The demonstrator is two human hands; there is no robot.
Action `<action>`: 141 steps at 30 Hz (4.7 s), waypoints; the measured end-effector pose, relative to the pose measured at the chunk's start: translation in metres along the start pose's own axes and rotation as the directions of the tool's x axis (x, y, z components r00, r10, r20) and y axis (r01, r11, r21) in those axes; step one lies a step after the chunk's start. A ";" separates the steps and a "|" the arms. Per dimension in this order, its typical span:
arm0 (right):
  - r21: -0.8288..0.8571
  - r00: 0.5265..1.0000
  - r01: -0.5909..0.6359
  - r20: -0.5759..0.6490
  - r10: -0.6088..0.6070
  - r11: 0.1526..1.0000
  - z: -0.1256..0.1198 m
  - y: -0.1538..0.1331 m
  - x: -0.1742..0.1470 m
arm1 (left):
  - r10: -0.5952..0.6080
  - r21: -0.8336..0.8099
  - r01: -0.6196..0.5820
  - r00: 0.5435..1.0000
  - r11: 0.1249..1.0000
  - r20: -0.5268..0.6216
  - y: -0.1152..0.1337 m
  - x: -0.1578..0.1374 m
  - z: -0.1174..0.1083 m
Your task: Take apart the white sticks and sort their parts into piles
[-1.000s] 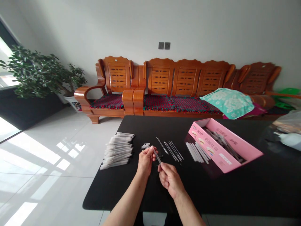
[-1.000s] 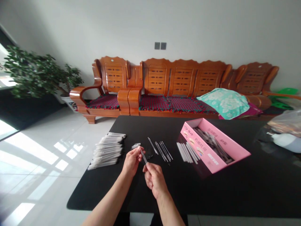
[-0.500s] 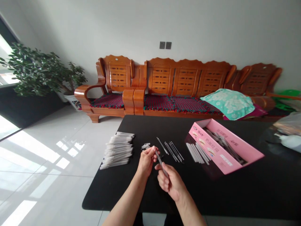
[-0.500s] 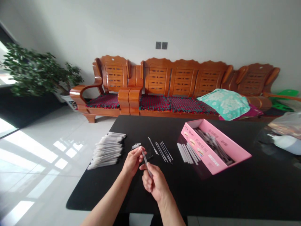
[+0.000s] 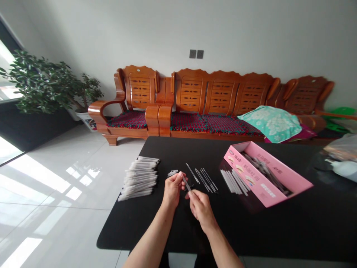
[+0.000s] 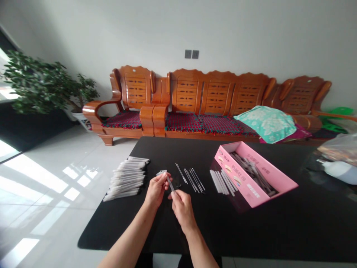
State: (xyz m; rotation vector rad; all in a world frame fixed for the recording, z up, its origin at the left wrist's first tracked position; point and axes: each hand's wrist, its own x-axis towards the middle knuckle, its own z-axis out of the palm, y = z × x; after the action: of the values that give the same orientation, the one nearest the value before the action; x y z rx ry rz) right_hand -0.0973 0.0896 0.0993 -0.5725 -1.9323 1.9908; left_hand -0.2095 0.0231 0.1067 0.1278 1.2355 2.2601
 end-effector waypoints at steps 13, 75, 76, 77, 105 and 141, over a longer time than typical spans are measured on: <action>0.617 0.926 -0.358 0.334 0.178 0.701 0.007 0.003 -0.001 | -0.042 0.005 0.042 0.998 0.999 0.050 0.000 -0.001 -0.009; -0.218 0.995 -0.089 0.016 0.095 0.972 -0.020 0.028 -0.009 | 0.005 0.146 0.007 0.997 0.989 -0.079 -0.021 -0.001 -0.033; -0.222 0.995 -0.100 -0.005 0.101 0.970 -0.026 0.031 -0.010 | 0.029 0.188 -0.012 0.996 0.982 -0.088 -0.019 0.001 -0.037; -0.230 0.994 -0.109 -0.027 0.105 0.967 -0.034 0.034 -0.012 | 0.066 0.237 -0.040 0.992 0.971 -0.105 -0.017 0.002 -0.041; -0.875 0.850 -0.285 -0.419 -0.318 0.392 -0.139 0.046 0.020 | 0.533 0.958 -0.242 0.837 0.152 0.126 -0.027 0.037 -0.085; -0.857 0.895 -0.118 -0.310 -0.319 0.501 -0.036 0.062 0.028 | 0.586 0.958 -0.216 0.758 -0.190 0.287 0.032 -0.016 -0.148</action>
State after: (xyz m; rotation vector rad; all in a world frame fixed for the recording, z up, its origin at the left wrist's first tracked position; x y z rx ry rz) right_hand -0.1010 0.1325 0.0355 -0.9854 -2.4530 0.5373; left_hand -0.2591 -0.1095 0.0510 0.9398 3.2285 1.0685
